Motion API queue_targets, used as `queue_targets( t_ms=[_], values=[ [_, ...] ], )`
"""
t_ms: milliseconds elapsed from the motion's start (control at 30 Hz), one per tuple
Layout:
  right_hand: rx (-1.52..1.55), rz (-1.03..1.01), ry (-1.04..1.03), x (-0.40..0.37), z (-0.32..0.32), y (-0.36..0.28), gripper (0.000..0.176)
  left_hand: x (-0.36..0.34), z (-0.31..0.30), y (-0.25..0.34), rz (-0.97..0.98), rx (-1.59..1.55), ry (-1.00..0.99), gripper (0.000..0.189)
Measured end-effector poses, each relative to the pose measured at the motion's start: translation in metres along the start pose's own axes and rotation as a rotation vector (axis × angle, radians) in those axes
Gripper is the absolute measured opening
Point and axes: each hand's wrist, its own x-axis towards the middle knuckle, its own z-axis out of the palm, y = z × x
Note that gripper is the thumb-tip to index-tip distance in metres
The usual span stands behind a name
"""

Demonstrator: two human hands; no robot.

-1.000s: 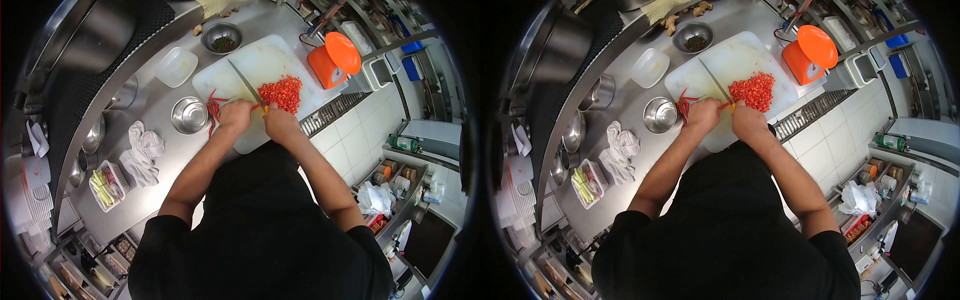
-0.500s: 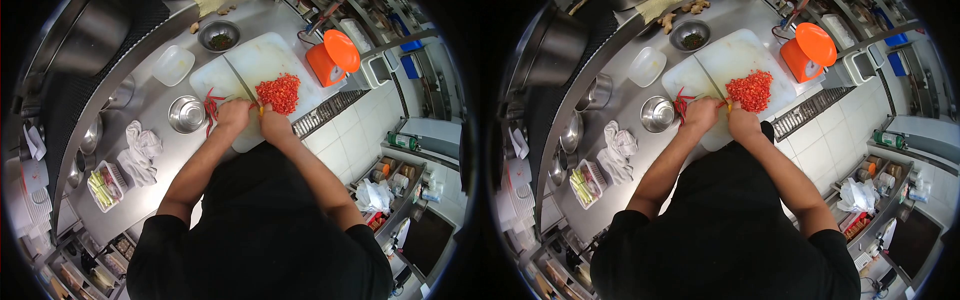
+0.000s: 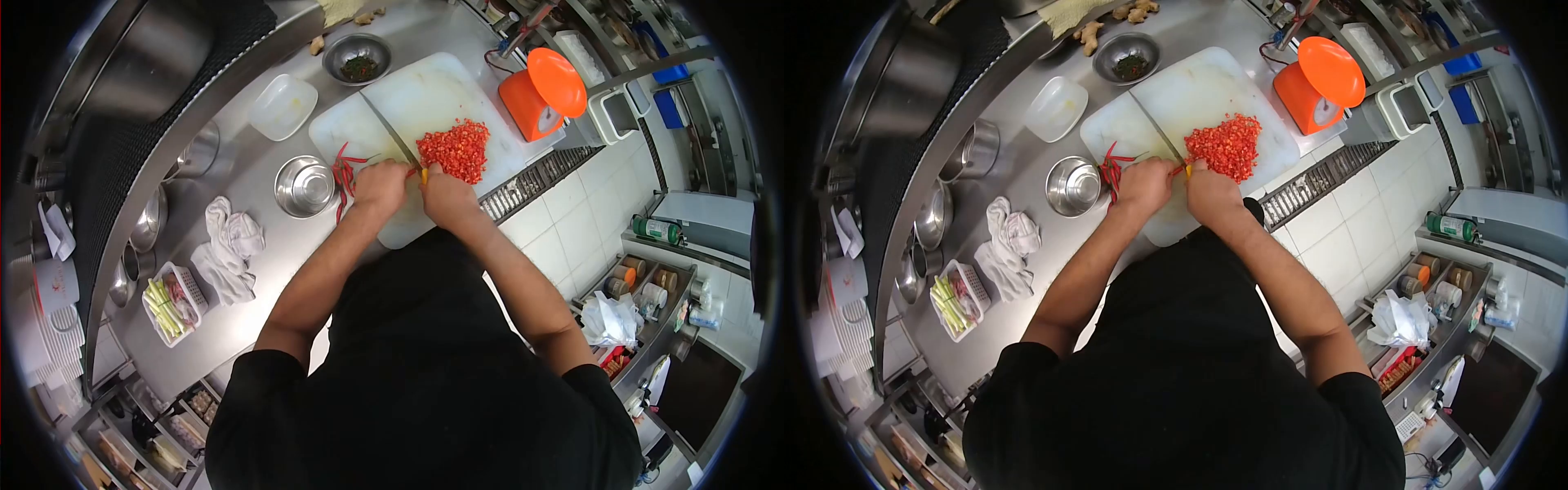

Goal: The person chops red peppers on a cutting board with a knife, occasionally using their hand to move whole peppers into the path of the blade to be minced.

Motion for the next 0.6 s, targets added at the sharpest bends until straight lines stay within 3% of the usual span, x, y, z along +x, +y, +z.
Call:
queue_targets(
  t_ms=[433,600],
  values=[
    [-0.011,-0.03,0.012,-0.015,-0.018,-0.004,0.034,0.0,0.001,-0.003,0.02,0.011,0.042,0.015],
    [0.047,0.013,0.054,-0.007,0.012,0.0,0.037,0.0,0.008,-0.007,0.016,-0.01,0.049,0.015]
  ],
)
